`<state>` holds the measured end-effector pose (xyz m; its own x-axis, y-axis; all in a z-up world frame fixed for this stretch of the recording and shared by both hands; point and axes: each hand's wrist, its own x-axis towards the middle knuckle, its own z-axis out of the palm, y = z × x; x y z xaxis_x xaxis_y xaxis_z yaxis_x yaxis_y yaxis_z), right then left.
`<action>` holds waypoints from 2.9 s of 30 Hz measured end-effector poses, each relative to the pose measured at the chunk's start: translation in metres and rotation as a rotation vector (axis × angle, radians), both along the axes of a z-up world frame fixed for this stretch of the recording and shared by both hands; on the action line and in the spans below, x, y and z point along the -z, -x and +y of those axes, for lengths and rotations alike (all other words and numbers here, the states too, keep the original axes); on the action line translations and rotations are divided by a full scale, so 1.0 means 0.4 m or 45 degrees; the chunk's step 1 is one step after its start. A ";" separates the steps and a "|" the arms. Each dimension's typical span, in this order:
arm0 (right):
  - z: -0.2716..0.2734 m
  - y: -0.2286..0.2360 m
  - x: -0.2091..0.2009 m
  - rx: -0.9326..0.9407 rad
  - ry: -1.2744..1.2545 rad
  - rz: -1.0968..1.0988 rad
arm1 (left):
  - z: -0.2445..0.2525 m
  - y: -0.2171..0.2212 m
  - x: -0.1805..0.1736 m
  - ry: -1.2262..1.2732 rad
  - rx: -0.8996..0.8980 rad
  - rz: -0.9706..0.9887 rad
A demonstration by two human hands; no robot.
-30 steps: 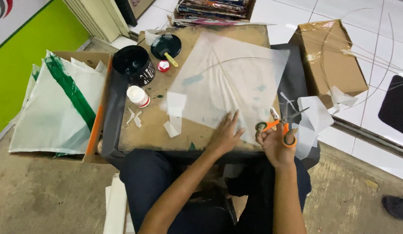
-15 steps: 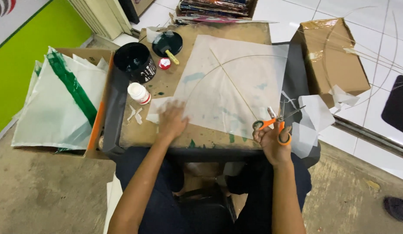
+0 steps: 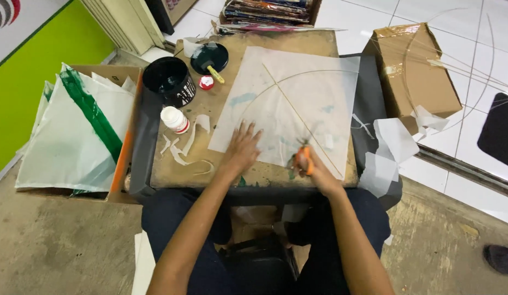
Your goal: Cutting excess paper from the edges of a kite frame using scissors.
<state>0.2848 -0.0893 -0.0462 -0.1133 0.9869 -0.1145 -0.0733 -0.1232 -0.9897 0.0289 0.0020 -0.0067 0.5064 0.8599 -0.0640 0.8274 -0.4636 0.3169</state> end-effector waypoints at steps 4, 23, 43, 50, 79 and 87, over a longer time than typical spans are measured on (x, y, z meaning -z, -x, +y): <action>0.054 0.057 -0.071 -0.157 0.066 -0.200 | 0.018 0.003 0.073 0.102 0.006 0.025; 0.028 0.004 -0.134 0.038 -0.029 0.091 | -0.024 -0.024 0.051 0.075 0.177 0.162; 0.036 -0.075 -0.081 0.076 -0.081 0.268 | -0.136 -0.109 0.016 0.089 0.207 0.104; 0.031 -0.086 -0.110 0.113 -0.074 0.410 | -0.116 -0.182 0.001 0.140 0.156 -0.275; 0.013 -0.162 -0.088 0.099 -0.149 0.534 | -0.004 -0.158 0.133 -0.104 0.487 0.108; 0.006 -0.185 -0.075 0.106 -0.144 0.526 | -0.020 -0.030 0.076 -0.100 0.457 0.040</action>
